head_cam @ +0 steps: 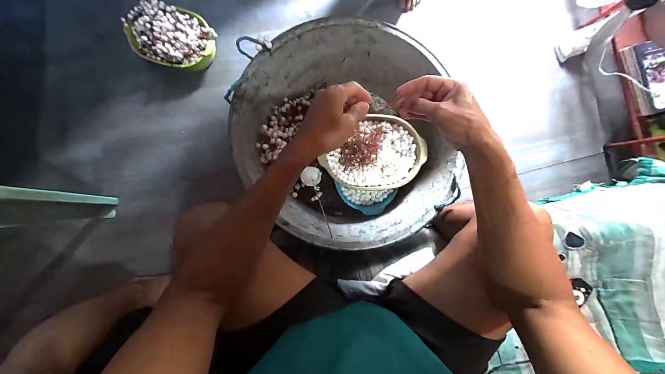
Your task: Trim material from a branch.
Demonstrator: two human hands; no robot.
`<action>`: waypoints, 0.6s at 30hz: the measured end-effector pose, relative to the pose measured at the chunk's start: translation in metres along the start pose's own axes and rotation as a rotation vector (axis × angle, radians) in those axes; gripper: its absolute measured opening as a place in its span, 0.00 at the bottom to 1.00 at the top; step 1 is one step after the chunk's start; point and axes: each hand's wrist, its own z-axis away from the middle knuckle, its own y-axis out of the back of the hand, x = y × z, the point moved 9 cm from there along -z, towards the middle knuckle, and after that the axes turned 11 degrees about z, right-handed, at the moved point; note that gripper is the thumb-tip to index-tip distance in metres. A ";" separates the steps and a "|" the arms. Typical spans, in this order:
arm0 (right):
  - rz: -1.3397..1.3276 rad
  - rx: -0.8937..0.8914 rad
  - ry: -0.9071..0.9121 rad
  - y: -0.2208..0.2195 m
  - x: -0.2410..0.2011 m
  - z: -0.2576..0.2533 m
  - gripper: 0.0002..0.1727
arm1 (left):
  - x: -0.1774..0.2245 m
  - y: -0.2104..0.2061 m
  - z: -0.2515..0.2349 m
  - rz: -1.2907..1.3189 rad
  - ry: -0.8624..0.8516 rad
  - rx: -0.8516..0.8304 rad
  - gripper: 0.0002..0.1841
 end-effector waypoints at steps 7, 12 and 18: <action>-0.228 0.109 -0.044 0.011 -0.013 -0.005 0.13 | 0.023 -0.002 -0.008 0.273 -0.160 0.015 0.15; -0.209 0.126 0.009 0.011 -0.014 -0.004 0.13 | 0.021 -0.005 -0.008 0.452 -0.098 0.065 0.12; -0.305 0.133 0.075 0.009 -0.022 0.001 0.12 | 0.029 0.004 -0.001 0.583 -0.146 0.109 0.07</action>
